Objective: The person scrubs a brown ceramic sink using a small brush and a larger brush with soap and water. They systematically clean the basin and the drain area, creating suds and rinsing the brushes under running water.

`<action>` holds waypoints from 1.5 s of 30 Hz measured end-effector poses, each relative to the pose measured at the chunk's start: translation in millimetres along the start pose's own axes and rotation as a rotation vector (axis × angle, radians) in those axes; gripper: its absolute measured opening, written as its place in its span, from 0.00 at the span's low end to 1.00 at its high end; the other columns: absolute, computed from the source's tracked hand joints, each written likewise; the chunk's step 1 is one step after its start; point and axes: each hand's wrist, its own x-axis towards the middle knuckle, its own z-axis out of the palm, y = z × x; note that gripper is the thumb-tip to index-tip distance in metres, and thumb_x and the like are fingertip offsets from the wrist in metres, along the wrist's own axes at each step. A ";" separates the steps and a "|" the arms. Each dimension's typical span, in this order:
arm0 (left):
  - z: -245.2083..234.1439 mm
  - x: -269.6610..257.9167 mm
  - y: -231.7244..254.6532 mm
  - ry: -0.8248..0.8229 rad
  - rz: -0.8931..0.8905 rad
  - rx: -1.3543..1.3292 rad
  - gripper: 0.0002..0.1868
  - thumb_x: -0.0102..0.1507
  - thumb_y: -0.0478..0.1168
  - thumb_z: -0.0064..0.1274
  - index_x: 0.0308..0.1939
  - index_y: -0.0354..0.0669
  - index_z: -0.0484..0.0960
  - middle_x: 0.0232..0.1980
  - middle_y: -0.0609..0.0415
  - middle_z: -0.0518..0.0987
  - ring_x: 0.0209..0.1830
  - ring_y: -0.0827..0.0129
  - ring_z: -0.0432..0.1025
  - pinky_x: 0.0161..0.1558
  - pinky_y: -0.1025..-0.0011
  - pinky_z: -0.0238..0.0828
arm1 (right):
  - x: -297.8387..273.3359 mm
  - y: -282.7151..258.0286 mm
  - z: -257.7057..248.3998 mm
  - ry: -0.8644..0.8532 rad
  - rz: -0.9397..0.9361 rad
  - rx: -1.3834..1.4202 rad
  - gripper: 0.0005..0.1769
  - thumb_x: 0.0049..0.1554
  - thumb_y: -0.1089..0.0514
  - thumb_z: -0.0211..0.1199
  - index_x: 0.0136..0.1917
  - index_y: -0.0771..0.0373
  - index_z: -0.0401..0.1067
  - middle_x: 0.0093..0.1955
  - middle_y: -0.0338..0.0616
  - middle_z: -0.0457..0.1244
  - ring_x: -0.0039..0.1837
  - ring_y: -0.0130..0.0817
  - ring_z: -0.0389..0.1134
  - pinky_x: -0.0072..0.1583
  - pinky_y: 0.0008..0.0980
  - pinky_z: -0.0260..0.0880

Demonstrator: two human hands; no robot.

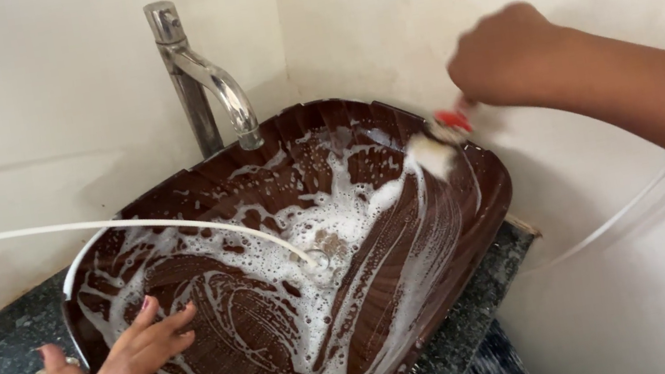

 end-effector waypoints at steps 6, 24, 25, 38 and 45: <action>4.2 -7.1 -16.1 0.005 0.005 0.012 0.40 0.74 0.61 0.16 0.46 0.39 0.82 0.54 0.49 0.84 0.71 0.54 0.70 0.81 0.37 0.06 | 6.7 -28.4 7.7 0.056 -0.144 -0.023 0.15 0.59 0.43 0.63 0.47 0.53 0.81 0.40 0.37 0.71 0.43 0.36 0.74 0.45 0.38 0.73; 10.1 -21.9 -44.3 -0.048 0.034 0.045 0.24 0.69 0.48 0.26 0.60 0.38 0.69 0.62 0.50 0.80 0.77 0.58 0.63 0.80 0.33 0.06 | 34.0 -36.3 18.2 0.291 -0.051 0.062 0.13 0.62 0.46 0.58 0.55 0.47 0.78 0.40 0.39 0.68 0.37 0.31 0.70 0.34 0.31 0.69; 10.5 -22.2 -45.4 -0.030 0.043 0.020 0.25 0.67 0.46 0.28 0.61 0.36 0.68 0.62 0.50 0.80 0.78 0.59 0.63 0.81 0.34 0.06 | 47.6 -47.1 21.1 0.427 -0.083 0.086 0.14 0.60 0.47 0.59 0.56 0.50 0.78 0.40 0.41 0.68 0.35 0.30 0.68 0.31 0.30 0.68; 16.1 -18.1 -70.1 -0.232 -0.076 0.176 0.48 0.60 0.74 0.19 0.62 0.42 0.76 0.63 0.59 0.81 0.79 0.59 0.57 0.71 0.31 -0.01 | 89.1 -84.9 23.1 0.254 -0.183 0.510 0.16 0.67 0.47 0.47 0.59 0.49 0.75 0.35 0.47 0.66 0.30 0.29 0.63 0.31 0.27 0.64; 20.4 -25.1 -71.8 -0.233 -0.150 0.164 0.57 0.55 0.81 0.12 0.61 0.46 0.78 0.64 0.61 0.81 0.79 0.62 0.58 0.71 0.30 0.02 | 92.4 -134.3 36.0 0.772 -0.597 0.483 0.19 0.68 0.51 0.45 0.63 0.57 0.73 0.39 0.47 0.67 0.32 0.30 0.64 0.29 0.25 0.65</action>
